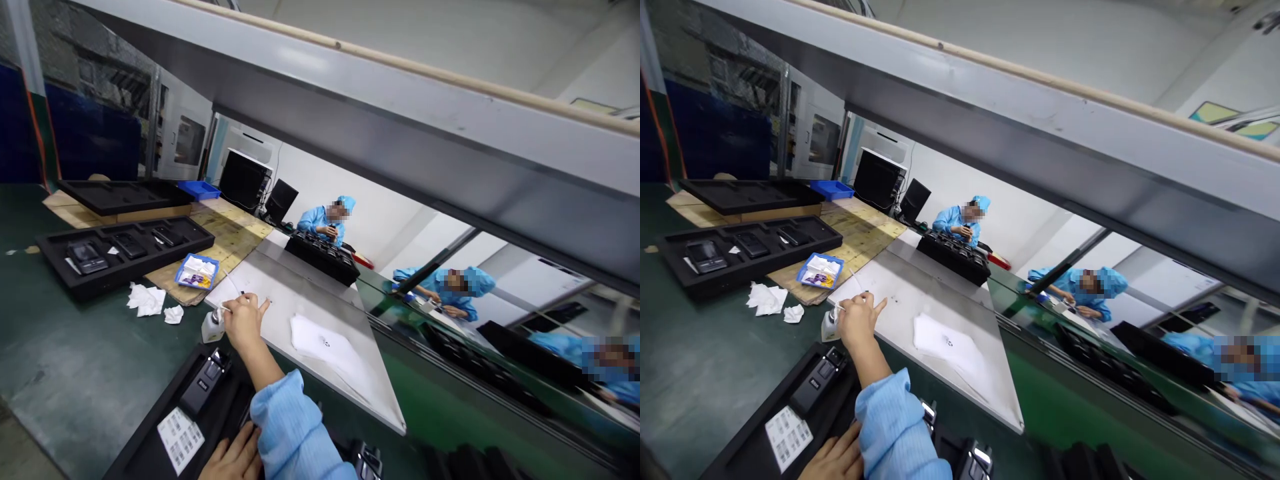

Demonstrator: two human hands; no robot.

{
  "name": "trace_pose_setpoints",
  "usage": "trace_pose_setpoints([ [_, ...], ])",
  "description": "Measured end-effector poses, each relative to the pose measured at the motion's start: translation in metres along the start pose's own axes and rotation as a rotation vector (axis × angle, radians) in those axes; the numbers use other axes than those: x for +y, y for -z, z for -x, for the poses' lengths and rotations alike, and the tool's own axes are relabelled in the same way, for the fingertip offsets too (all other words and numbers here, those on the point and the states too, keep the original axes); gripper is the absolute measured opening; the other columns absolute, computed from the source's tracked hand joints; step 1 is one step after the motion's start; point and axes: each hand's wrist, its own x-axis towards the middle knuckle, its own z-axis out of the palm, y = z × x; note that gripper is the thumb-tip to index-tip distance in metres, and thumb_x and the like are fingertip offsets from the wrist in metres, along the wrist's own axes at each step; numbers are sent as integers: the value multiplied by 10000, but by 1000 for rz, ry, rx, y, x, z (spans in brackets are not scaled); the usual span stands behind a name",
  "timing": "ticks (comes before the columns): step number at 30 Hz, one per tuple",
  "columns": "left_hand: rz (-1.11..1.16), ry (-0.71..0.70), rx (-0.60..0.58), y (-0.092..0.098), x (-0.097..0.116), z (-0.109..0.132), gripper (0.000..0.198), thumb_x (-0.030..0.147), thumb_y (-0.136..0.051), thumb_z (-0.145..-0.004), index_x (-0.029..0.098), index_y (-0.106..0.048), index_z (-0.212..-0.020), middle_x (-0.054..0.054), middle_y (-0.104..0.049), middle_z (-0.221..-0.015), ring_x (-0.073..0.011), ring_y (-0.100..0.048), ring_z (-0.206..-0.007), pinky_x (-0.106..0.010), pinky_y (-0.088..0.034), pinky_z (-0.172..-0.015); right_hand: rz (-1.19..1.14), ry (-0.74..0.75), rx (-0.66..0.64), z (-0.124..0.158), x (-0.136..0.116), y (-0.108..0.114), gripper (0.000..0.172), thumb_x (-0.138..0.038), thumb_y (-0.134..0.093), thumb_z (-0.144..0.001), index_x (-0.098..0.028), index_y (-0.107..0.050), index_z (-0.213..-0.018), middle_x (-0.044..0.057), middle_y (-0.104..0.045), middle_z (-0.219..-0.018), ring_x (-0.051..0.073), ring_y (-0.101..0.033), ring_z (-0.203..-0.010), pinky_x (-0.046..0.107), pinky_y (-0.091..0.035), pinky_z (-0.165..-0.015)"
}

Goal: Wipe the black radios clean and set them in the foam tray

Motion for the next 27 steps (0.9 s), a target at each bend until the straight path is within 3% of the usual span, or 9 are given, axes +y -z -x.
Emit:
trace_pose_setpoints([
  [3, -5, 25, -108, 16, 2, -2, 580, 99, -577, -777, 204, -592, -1347, -58, -523, -1470, -289, -566, -1289, -367, -582, -865, -66, -85, 93, 30, 35, 32, 223, -205, -614, -871, -332, -754, -989, 15, -728, -1008, 275, -471, -1172, 712, -81, -1082],
  [6, 11, 54, -140, 28, 8, -2, 684, 81, -529, -703, 172, -564, -1380, -66, -447, -1522, -302, -501, -1351, -418, -565, -916, -84, -214, 142, 89, 80, 59, 194, -203, -629, -847, -307, -765, -939, 26, -728, -982, 285, -493, -1147, 680, -133, -1068],
  [10, -34, 22, -30, 32, 10, 0, 643, 98, -500, -730, 188, -581, -1361, -41, -462, -1519, -265, -518, -1337, -377, -560, -898, -64, -302, 114, 150, 103, 57, 183, -195, -639, -840, -299, -774, -908, 40, -734, -953, 286, -522, -1095, 640, -160, -1061],
  [15, -86, 12, 65, 35, 9, -1, 553, 143, -505, -805, 210, -586, -1348, -25, -477, -1521, -239, -497, -1351, -340, -534, -908, -7, -212, 47, 150, 93, 28, 243, -181, -664, -853, -380, -756, -959, -14, -739, -929, 266, -513, -1111, 675, -46, -1085],
  [22, -68, 12, 46, 43, 11, -2, 554, 174, -512, -840, 217, -538, -1392, -12, -438, -1552, -225, -453, -1381, -331, -515, -926, 92, -302, 25, 180, 121, 55, 217, -134, -671, -844, -321, -768, -901, 4, -736, -899, 270, -522, -1094, 684, -102, -1082],
  [25, -88, 12, 43, 42, 11, -2, 545, 187, -519, -848, 221, -539, -1392, -10, -433, -1555, -227, -444, -1386, -331, -507, -937, 52, -195, 42, 171, 111, 51, 202, -192, -681, -876, -356, -752, -969, -10, -733, -945, 264, -498, -1156, 667, -91, -1103],
  [27, -104, 6, 38, 42, 10, -2, 535, 192, -522, -849, 222, -548, -1383, -11, -438, -1552, -228, -444, -1385, -333, -505, -937, 46, -73, -24, 158, 103, 46, 191, -225, -668, -901, -377, -739, -993, -20, -723, -952, 258, -484, -1177, 681, -33, -1108],
])
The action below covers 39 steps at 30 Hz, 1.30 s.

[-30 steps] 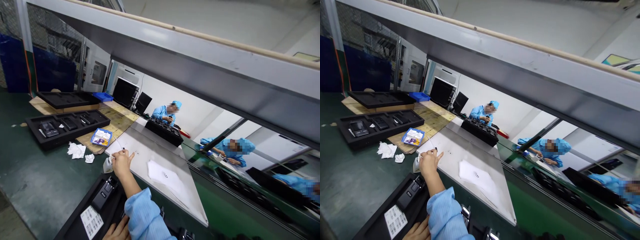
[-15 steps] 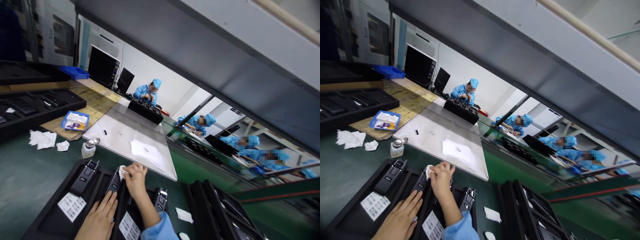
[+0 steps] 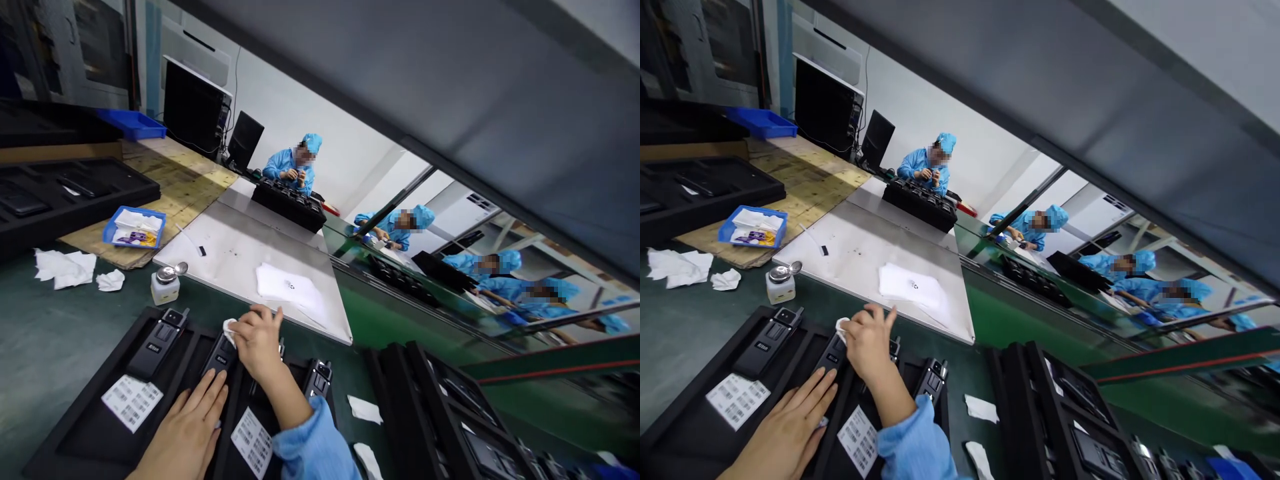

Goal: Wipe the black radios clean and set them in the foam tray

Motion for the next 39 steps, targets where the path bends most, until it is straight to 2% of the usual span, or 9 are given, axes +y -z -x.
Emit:
trace_pose_setpoints([
  [3, 6, -8, -9, 1, 0, -1, 531, 195, -518, -851, 224, -551, -1380, -11, -441, -1551, -230, -442, -1385, -336, -499, -935, 41, 116, -112, -6, 2, 2, 199, -222, -647, -915, -381, -724, -1008, -28, -712, -942, 253, -471, -1195, 692, 45, -1105],
  [7, 20, 11, -10, 4, 2, -3, 535, 188, -513, -851, 220, -546, -1384, -15, -441, -1551, -232, -444, -1380, -340, -492, -937, 178, 108, -185, 13, 26, 20, 204, -156, -636, -891, -323, -735, -952, -6, -702, -913, 269, -468, -1196, 698, 80, -1100],
  [10, 16, 8, 22, 5, 2, -4, 527, 178, -514, -830, 212, -574, -1352, -14, -480, -1524, -226, -466, -1360, -328, -494, -924, 195, 30, -109, 18, 26, 24, 201, -164, -639, -890, -320, -738, -968, -2, -697, -904, 255, -491, -1147, 680, 42, -1117],
  [13, 10, -2, 21, 3, 1, -5, 522, 180, -517, -817, 211, -589, -1333, -18, -506, -1504, -231, -478, -1350, -332, -495, -928, 100, 13, -11, 6, 4, 9, 221, -217, -648, -905, -370, -724, -1045, -20, -706, -939, 236, -494, -1137, 657, 26, -1132],
  [17, 18, -12, 15, 2, -1, -5, 532, 175, -513, -817, 207, -579, -1344, -24, -507, -1504, -233, -471, -1357, -330, -493, -933, 22, -26, -35, -7, -15, -11, 263, -217, -640, -900, -392, -720, -1080, -17, -710, -918, 232, -511, -1070, 682, -15, -1116],
  [25, 47, -7, 31, -1, -1, -2, 546, 147, -500, -814, 210, -571, -1351, -25, -483, -1521, -228, -465, -1366, -320, -495, -930, 130, -273, 17, 13, 5, 10, 250, -133, -615, -866, -301, -768, -971, 34, -713, -904, 266, -534, -1035, 692, -125, -1088],
  [31, 28, -10, 26, -2, -3, -2, 519, 179, -518, -827, 214, -586, -1340, -25, -496, -1511, -233, -491, -1346, -327, -504, -917, 75, -89, 10, -11, -26, -12, 212, -225, -630, -897, -346, -732, -1037, 9, -711, -911, 253, -519, -1046, 689, -32, -1111],
  [34, 48, -5, 17, 0, -2, -2, 524, 164, -502, -831, 215, -581, -1347, -20, -486, -1519, -229, -482, -1354, -327, -504, -918, 113, -150, -2, -2, -16, -12, 212, -211, -627, -888, -320, -736, -1033, 24, -711, -906, 254, -518, -1032, 685, -59, -1107],
  [39, 78, 31, -26, 3, 1, -2, 543, 140, -488, -842, 217, -557, -1376, -20, -446, -1547, -240, -454, -1379, -346, -506, -935, 151, -251, 13, 32, 4, 10, 217, -143, -611, -873, -289, -764, -920, 35, -707, -870, 262, -530, -1002, 691, -127, -1083],
])
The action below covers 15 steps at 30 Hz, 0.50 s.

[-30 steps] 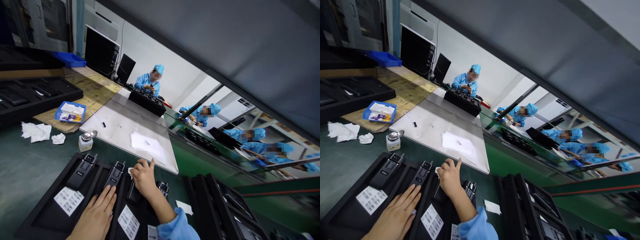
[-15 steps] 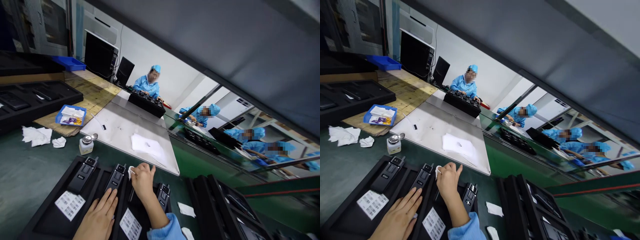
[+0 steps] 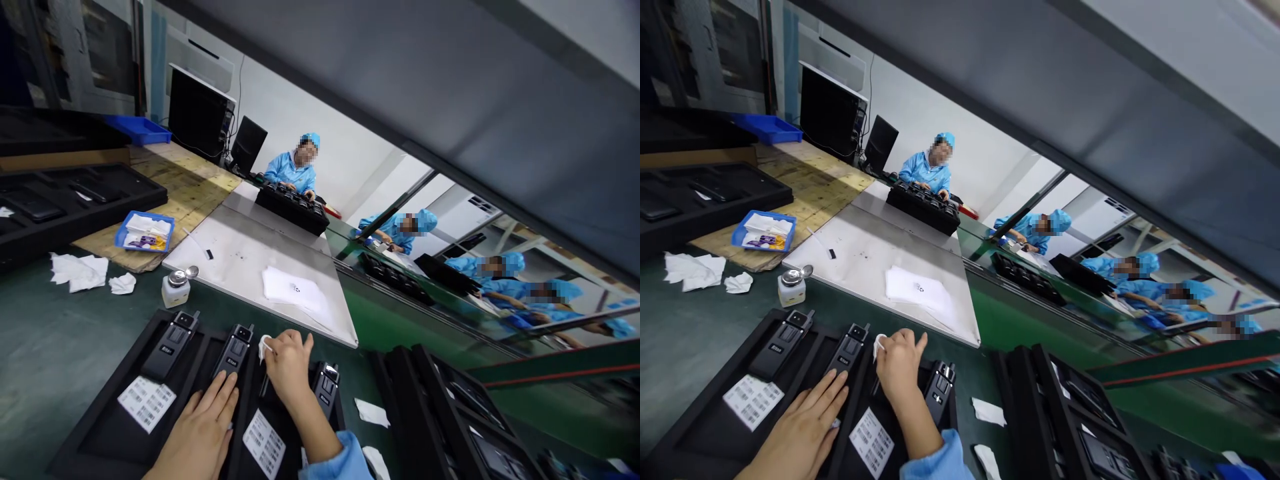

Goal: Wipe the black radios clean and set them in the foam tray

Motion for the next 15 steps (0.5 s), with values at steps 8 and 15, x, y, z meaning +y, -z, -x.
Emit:
trace_pose_setpoints([
  [8, 51, 41, -38, 2, 4, 4, 480, 185, -493, -881, 178, -581, -1352, -70, -577, -1434, -268, -470, -1362, -385, -490, -977, -139, 264, -44, 16, -43, -16, 213, -227, -666, -879, -376, -728, -1018, -23, -706, -866, 230, -519, -1024, 651, 6, -1130],
  [15, 67, 57, -31, 4, 7, 3, 485, 159, -471, -880, 185, -584, -1351, -49, -550, -1465, -243, -458, -1376, -350, -484, -982, -125, 199, -3, 26, -31, -22, 222, -197, -650, -889, -369, -736, -1000, -24, -709, -856, 225, -519, -1035, 640, 17, -1135],
])
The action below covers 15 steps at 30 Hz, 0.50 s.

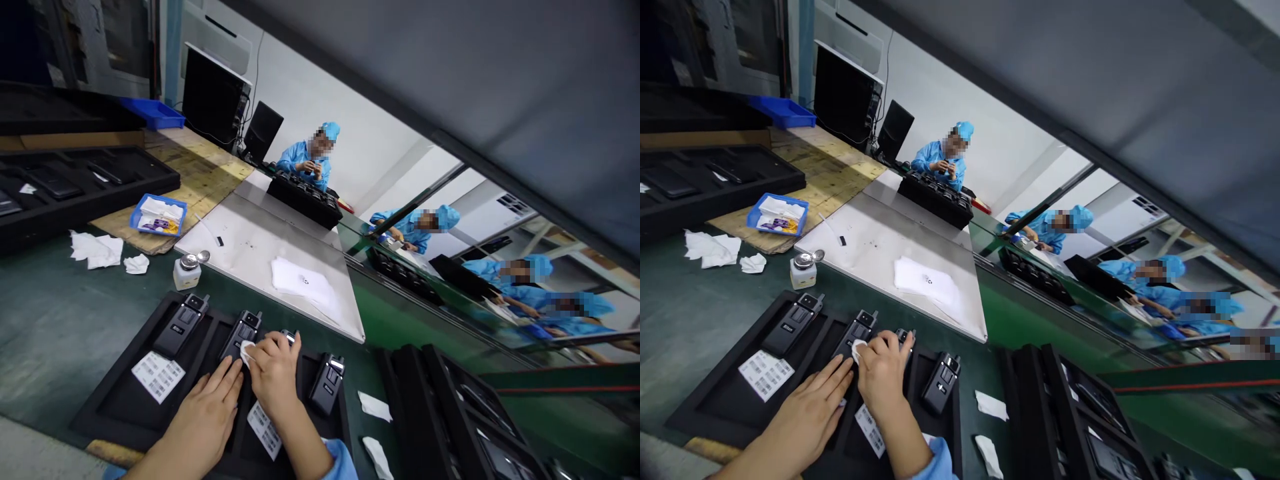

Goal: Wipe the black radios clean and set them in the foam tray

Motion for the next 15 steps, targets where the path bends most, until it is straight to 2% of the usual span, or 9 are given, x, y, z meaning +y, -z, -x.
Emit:
trace_pose_setpoints([
  [4, 15, 10, -13, 0, -1, 0, 479, 154, -484, -876, 180, -589, -1343, -63, -585, -1427, -248, -462, -1373, -355, -481, -1003, 3, 76, -50, -12, -11, -6, 186, -248, -663, -897, -381, -731, -1007, -23, -706, -864, 243, -503, -1096, 673, 55, -1115],
  [10, 17, -8, -24, 2, -1, -1, 490, 151, -473, -873, 173, -588, -1349, -54, -549, -1465, -245, -459, -1381, -351, -492, -995, -10, -1, 44, 9, -1, -2, 194, -221, -640, -908, -365, -740, -991, -20, -720, -867, 237, -530, -1073, 634, -3, -1142],
  [15, -13, -6, -50, 7, 0, -4, 458, 149, -495, -862, 150, -620, -1303, -78, -625, -1378, -265, -522, -1325, -370, -514, -968, -20, 76, -39, -13, -15, -10, 177, -241, -664, -896, -375, -730, -991, -25, -714, -882, 255, -510, -1117, 675, 32, -1115],
])
